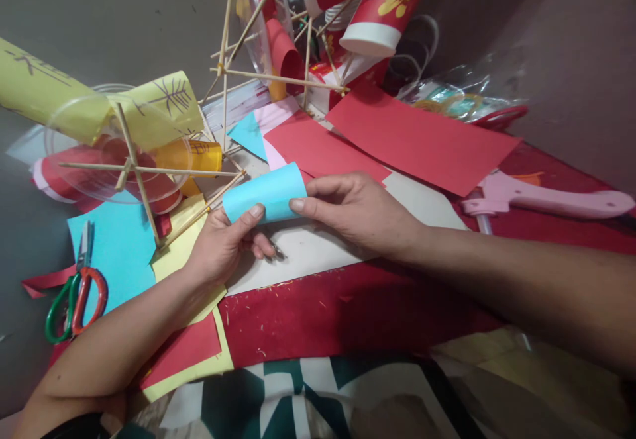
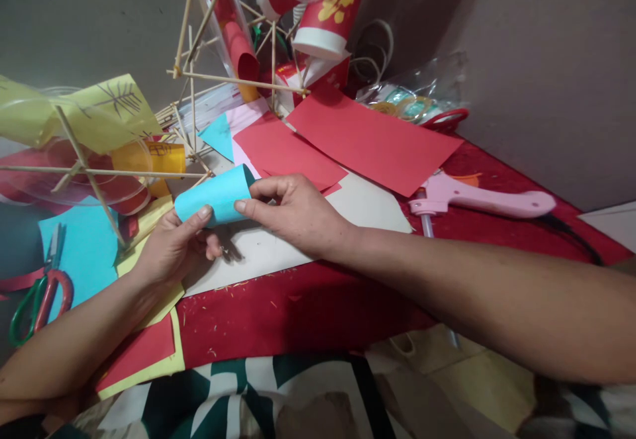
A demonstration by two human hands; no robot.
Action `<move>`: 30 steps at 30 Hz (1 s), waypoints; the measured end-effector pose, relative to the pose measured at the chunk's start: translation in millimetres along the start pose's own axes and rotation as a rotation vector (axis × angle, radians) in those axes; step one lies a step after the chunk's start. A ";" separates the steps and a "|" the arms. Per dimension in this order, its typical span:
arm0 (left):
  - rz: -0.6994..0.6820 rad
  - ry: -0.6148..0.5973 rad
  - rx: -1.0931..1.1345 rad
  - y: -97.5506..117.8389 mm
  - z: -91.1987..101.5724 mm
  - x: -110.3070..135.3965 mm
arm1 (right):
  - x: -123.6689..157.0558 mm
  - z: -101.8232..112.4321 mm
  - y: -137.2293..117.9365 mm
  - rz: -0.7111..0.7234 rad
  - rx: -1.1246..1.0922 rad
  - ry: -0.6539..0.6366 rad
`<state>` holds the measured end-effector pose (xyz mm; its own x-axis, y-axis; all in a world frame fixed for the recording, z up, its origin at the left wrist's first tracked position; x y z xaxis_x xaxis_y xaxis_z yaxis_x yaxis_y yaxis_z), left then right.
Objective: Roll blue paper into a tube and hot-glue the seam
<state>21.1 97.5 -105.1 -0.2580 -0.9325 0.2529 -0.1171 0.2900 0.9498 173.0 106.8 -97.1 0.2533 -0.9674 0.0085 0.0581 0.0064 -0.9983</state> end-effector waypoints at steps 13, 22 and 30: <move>-0.056 0.008 -0.012 9.2 2.5 3.1 | -3.1 11.1 5.6 -0.059 -0.127 0.106; -0.117 0.050 0.024 9.3 12.1 1.1 | -1.3 11.0 11.2 -0.115 -0.167 0.112; -0.134 -0.002 -0.015 11.8 8.6 2.1 | -3.6 9.5 10.2 -0.097 -0.164 0.113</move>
Point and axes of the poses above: each hand's wrist, its own x-axis away from the middle knuckle, its own z-axis out of the back of the hand, y = z × x, the point moved 9 cm from there along -x, towards the middle knuckle, and after that the axes turned 4 degrees about x, right-handed, at the moved point
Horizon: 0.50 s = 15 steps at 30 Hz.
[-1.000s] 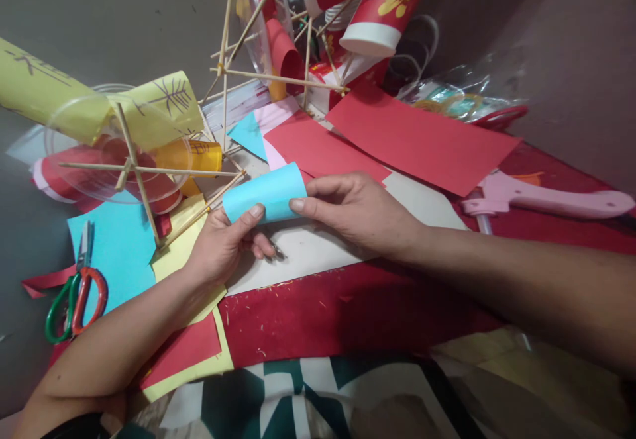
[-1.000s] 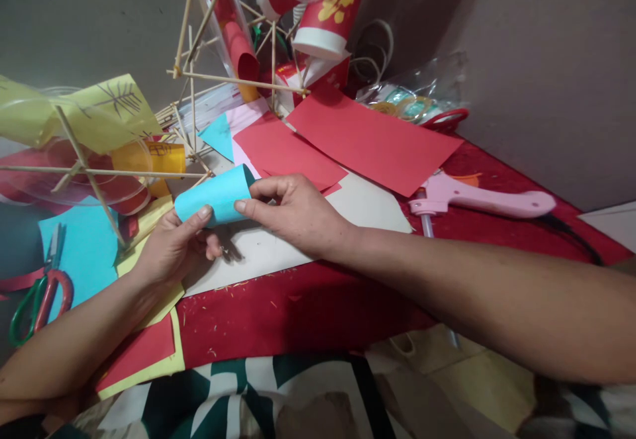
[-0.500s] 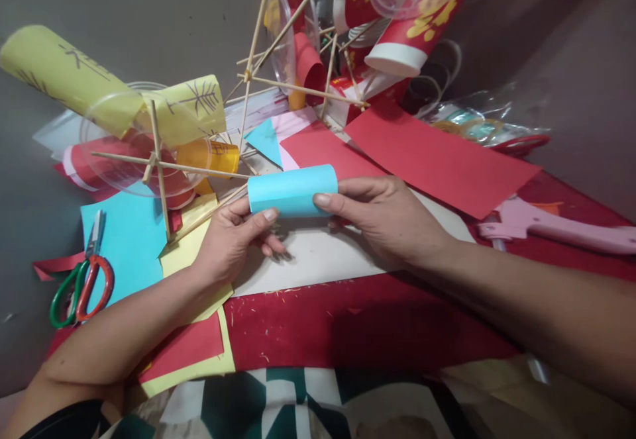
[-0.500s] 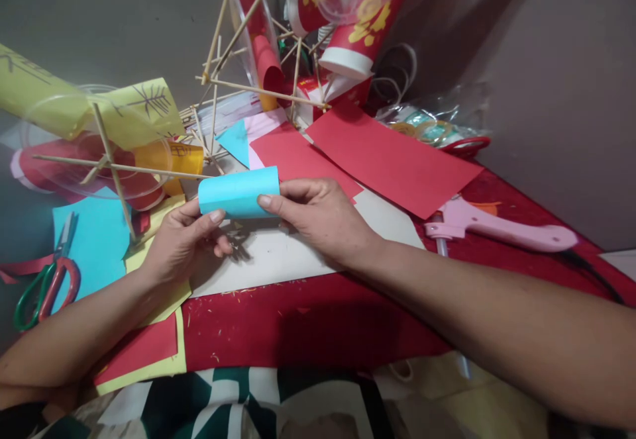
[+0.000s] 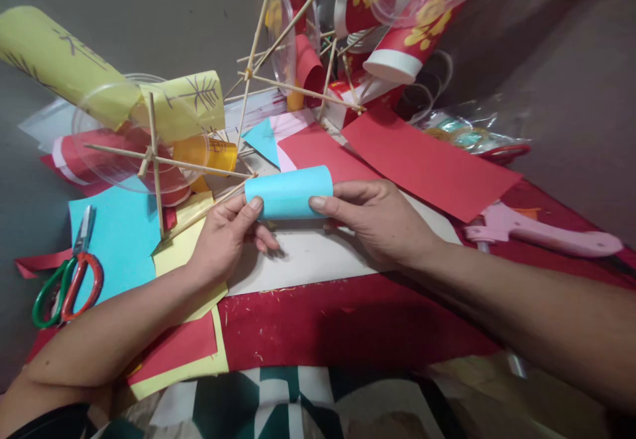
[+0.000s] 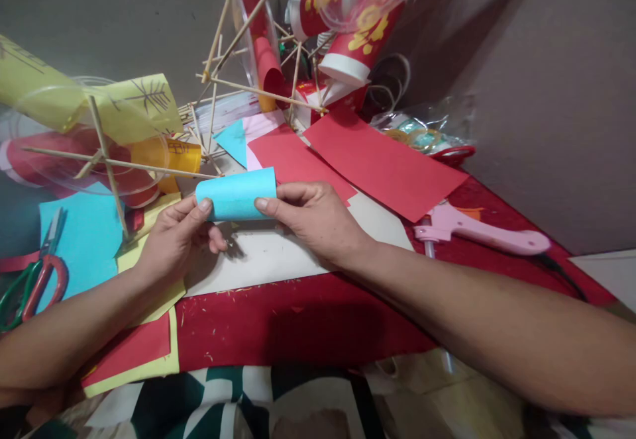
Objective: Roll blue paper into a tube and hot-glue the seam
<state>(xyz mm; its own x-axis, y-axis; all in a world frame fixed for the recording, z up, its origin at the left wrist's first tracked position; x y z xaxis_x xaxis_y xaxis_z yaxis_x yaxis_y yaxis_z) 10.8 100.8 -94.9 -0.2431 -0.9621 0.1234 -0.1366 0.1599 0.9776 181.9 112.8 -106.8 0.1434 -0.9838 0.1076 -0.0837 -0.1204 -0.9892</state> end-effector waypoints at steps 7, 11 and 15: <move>-0.013 -0.029 0.017 -1.2 -2.8 -1.4 | -2.3 2.3 2.8 0.022 -0.017 0.004; -0.062 0.038 0.057 -1.5 5.9 -2.3 | -4.7 13.4 1.6 0.061 -0.020 0.092; -0.155 0.167 0.064 7.8 18.4 -3.3 | -5.8 22.6 2.1 0.077 -0.076 0.166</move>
Point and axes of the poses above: each hand's wrist, its own x-axis away from the middle knuckle, its own z-axis out of the back of the hand, y = z × x, the point moved 9 cm from there along -x, towards the middle knuckle, and after that the axes turned 4 degrees about x, right-handed, at the moved point
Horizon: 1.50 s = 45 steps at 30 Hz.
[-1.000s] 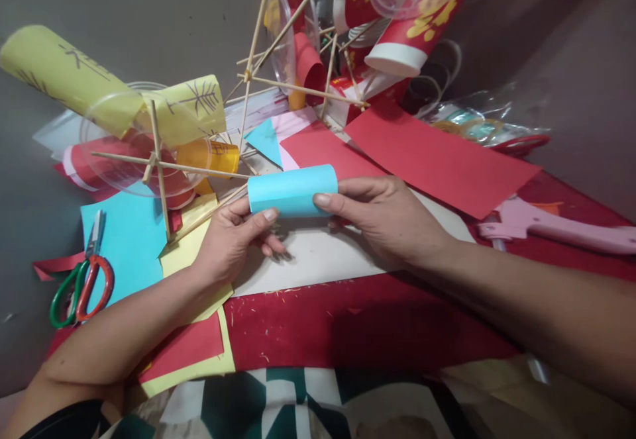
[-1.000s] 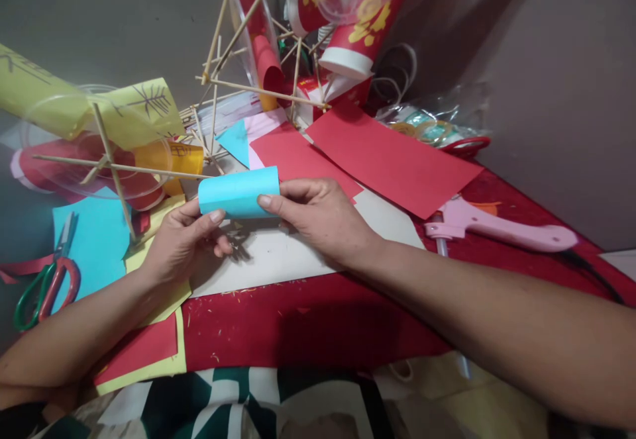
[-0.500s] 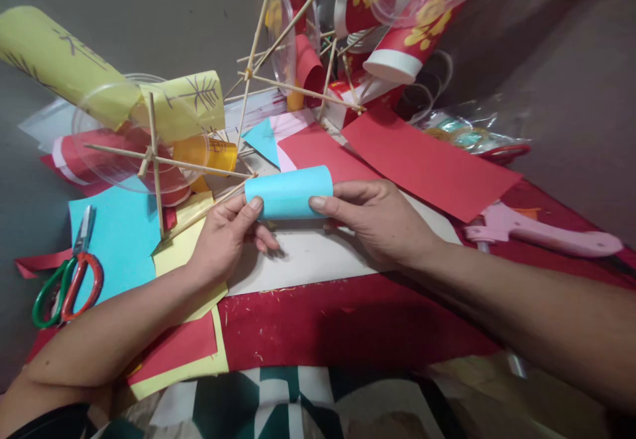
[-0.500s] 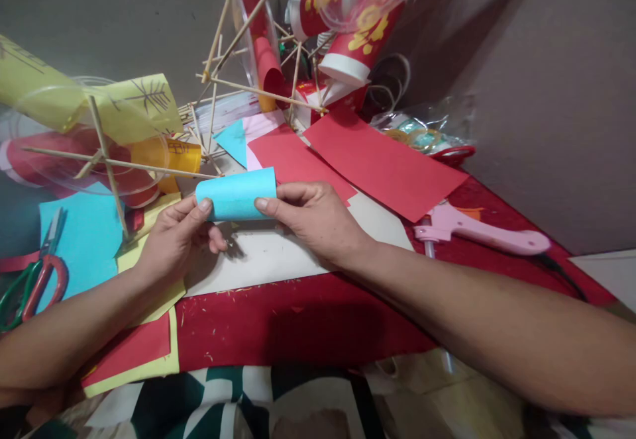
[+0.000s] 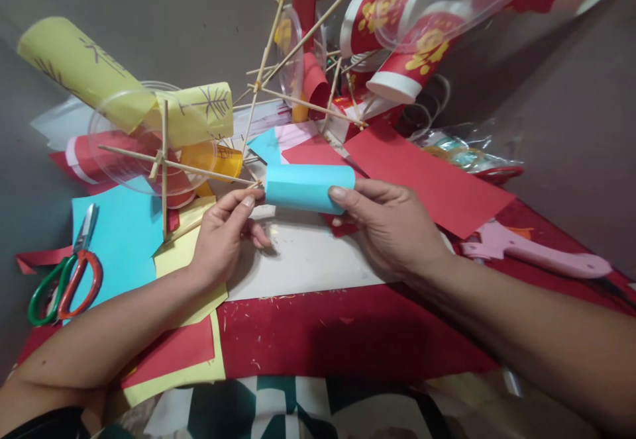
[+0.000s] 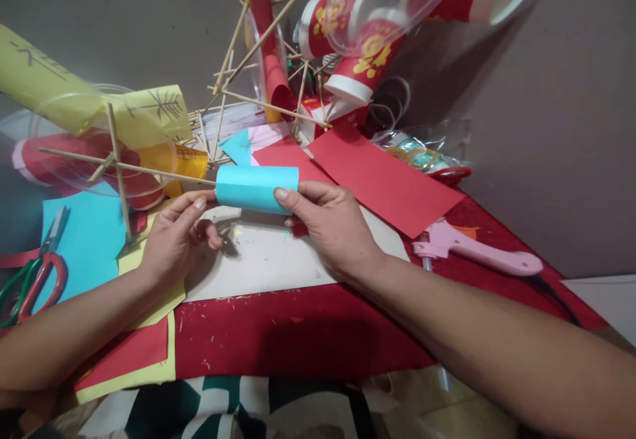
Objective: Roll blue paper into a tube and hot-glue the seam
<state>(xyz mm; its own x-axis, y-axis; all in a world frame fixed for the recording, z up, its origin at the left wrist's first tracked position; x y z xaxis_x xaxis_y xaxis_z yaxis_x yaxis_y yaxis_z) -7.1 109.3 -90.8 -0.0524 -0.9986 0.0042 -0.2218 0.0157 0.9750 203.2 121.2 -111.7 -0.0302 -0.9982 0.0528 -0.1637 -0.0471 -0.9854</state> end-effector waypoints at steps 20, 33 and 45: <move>0.200 0.080 0.209 -12.4 1.4 -1.8 | 1.1 5.3 -4.7 0.090 -0.034 0.035; -0.115 0.043 0.053 17.0 -0.2 8.1 | 5.0 0.4 -26.5 0.215 0.334 0.052; 0.004 -0.097 0.083 17.2 -23.7 22.7 | 36.9 -1.0 -58.0 0.452 0.412 0.125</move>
Point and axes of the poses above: each hand's wrist, its own x-axis away from the middle knuckle, its own z-axis out of the back of the hand, y = z × x, the point moved 9 cm from there along -x, towards the middle knuckle, and after that the axes turned 4 degrees about x, right-handed, at the moved point
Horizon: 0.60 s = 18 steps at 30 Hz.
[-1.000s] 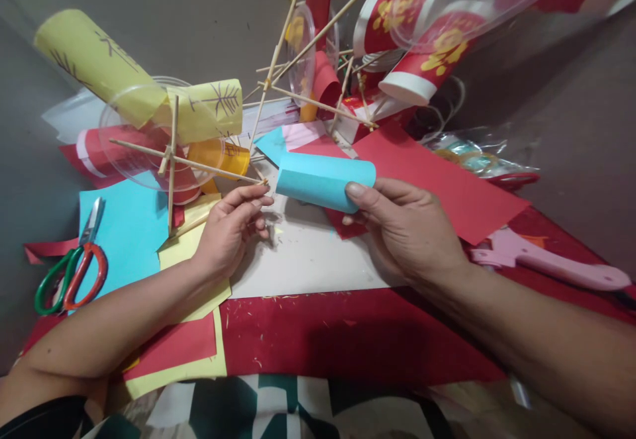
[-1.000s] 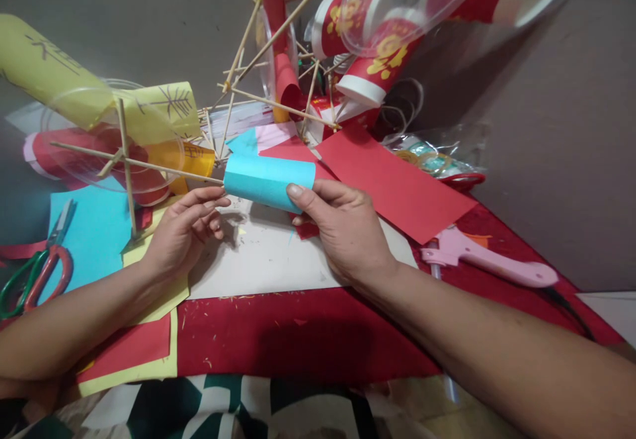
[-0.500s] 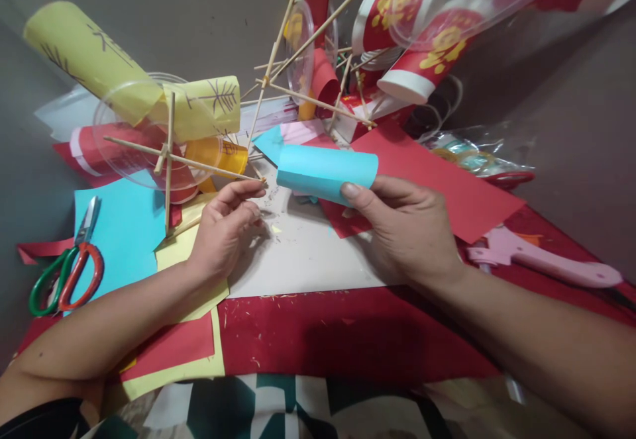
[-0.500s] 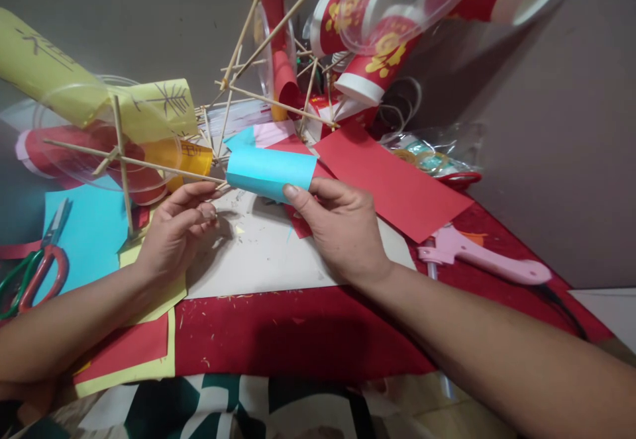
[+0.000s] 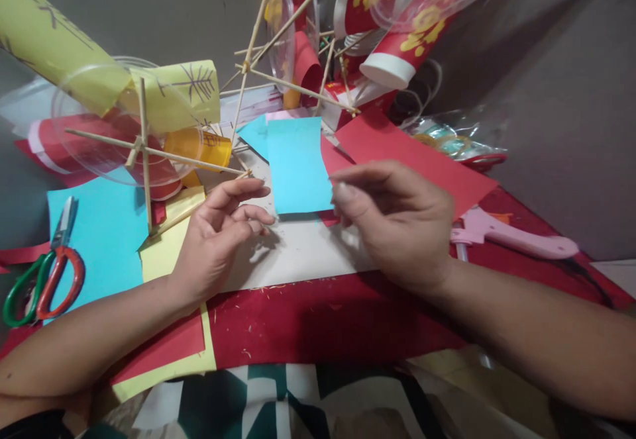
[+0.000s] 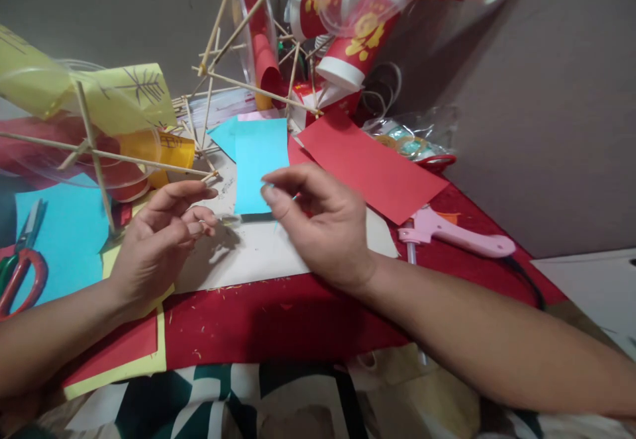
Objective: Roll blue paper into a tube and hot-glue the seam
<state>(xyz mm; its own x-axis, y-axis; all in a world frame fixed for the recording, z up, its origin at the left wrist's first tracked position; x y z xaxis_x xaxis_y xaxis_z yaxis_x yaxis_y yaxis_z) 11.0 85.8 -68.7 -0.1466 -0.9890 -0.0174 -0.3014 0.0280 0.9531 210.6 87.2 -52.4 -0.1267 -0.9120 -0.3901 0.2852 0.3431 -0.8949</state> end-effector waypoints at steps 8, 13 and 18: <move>0.174 -0.131 0.054 -17.9 -14.5 7.2 | 11.3 -50.2 2.5 -0.043 -0.061 -0.515; 0.224 -0.166 0.072 -26.5 -15.6 8.2 | 10.8 -52.9 5.0 -0.115 -0.138 -0.565; 0.282 -0.198 0.143 -31.4 -18.9 11.5 | 10.1 -50.2 3.5 -0.135 -0.162 -0.558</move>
<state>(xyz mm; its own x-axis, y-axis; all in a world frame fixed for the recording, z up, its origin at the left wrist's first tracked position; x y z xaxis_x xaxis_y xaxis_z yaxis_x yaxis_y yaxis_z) 36.5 70.8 -93.1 -0.4182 -0.8926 0.1688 -0.3496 0.3296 0.8770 162.6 90.5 -70.3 0.3794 -0.9150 -0.1373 0.1470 0.2062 -0.9674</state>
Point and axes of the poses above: each hand's wrist, its own x-axis away from the middle knuckle, its own z-axis out of the back of the hand, y = z × x, the point moved 9 cm from there along -x, towards the middle knuckle, and after that the axes turned 4 degrees about x, right-handed, at the moved point
